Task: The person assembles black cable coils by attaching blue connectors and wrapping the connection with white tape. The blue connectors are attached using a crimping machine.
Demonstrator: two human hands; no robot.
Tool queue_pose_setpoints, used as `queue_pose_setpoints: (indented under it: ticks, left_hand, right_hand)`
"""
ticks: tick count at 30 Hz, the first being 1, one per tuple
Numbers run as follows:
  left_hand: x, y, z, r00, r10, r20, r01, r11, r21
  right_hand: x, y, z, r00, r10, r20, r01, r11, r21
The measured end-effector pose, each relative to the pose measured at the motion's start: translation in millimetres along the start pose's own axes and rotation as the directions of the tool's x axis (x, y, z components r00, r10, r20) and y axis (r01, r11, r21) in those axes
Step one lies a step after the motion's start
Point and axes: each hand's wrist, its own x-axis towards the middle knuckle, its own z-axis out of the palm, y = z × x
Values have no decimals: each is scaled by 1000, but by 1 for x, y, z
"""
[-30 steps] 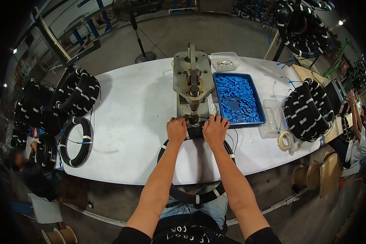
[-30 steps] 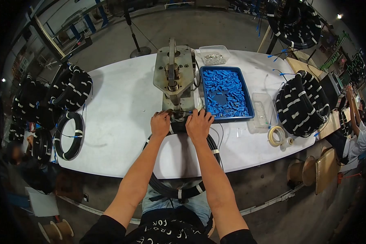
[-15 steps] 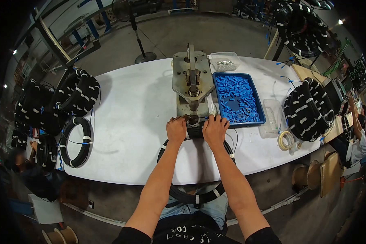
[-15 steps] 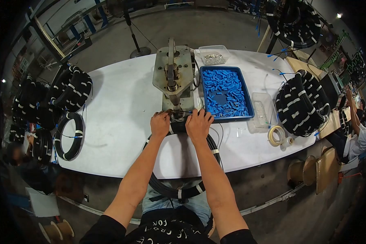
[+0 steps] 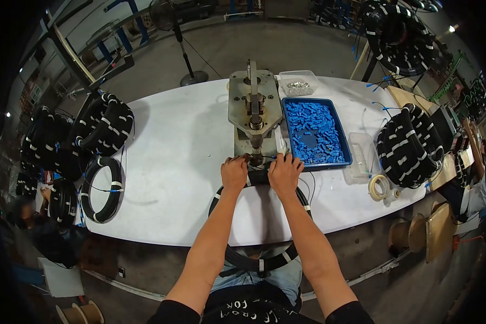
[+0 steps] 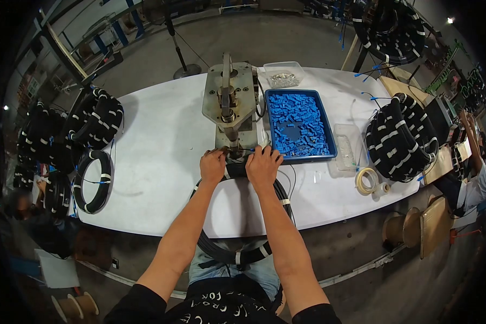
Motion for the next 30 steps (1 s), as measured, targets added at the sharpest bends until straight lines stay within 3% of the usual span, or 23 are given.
queue_pose_setpoints:
  ticks: [13,18,30]
  left_hand:
    - [0,1,1,998,42,-38,-42,999,-4]
    - [1,1,0,999,-12,41,12,1000,-3]
    - [0,-1,3,999,-19,36,18,1000,7]
  right_hand:
    - [2,0,-1,1000,7,29,-7,1000,-10]
    - [0,0,2,999,-8,-33,8,1000,-15]
    - [-1,4,5,999,8,-54,-6,999,33]
